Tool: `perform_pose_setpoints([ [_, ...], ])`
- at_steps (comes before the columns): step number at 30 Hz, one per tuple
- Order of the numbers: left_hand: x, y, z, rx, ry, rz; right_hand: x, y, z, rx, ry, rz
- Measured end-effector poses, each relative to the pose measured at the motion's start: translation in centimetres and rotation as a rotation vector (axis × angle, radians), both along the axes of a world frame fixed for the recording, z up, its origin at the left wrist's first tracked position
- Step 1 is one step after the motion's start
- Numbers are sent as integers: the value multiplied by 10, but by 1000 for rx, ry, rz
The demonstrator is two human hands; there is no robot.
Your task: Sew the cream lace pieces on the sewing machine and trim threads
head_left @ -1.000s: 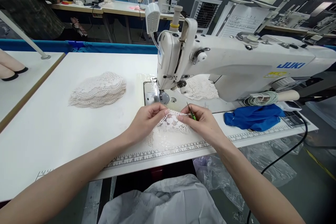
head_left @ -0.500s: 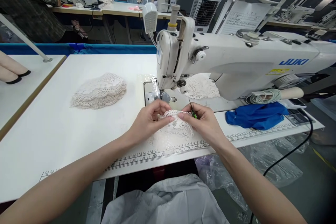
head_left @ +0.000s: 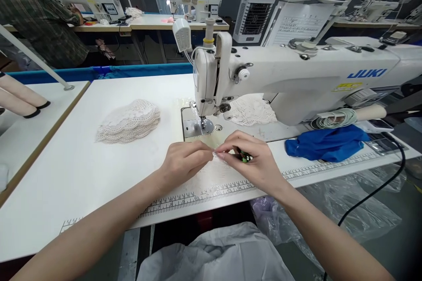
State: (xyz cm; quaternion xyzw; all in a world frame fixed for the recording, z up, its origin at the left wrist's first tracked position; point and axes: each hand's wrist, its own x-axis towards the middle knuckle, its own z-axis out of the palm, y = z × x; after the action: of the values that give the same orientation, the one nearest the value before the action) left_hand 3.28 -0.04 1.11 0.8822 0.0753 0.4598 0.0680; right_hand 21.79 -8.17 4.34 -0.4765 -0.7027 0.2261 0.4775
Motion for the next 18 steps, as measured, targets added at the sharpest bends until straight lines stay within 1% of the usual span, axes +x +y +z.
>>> perform_pose_setpoints([
  [6,3,1,2,83,-47,-11,1,1,-5,136,-81,41],
  [8,3,1,2,88,-46,-5,4,0,-7,173,-168,32],
  [12,4,0,2,112,-31,0,7,-2,-8,245,-433,-6],
  [14,4,-1,1,133,-26,2,7,-2,-6,219,-474,-2],
  [15,4,-1,1,140,-26,1,7,-1,-5,171,-440,7],
  [17,4,0,0,135,-29,-12,5,1,-3,48,-293,4],
  [18,3,0,-1,126,-29,-23,5,2,-2,-5,-214,-20],
])
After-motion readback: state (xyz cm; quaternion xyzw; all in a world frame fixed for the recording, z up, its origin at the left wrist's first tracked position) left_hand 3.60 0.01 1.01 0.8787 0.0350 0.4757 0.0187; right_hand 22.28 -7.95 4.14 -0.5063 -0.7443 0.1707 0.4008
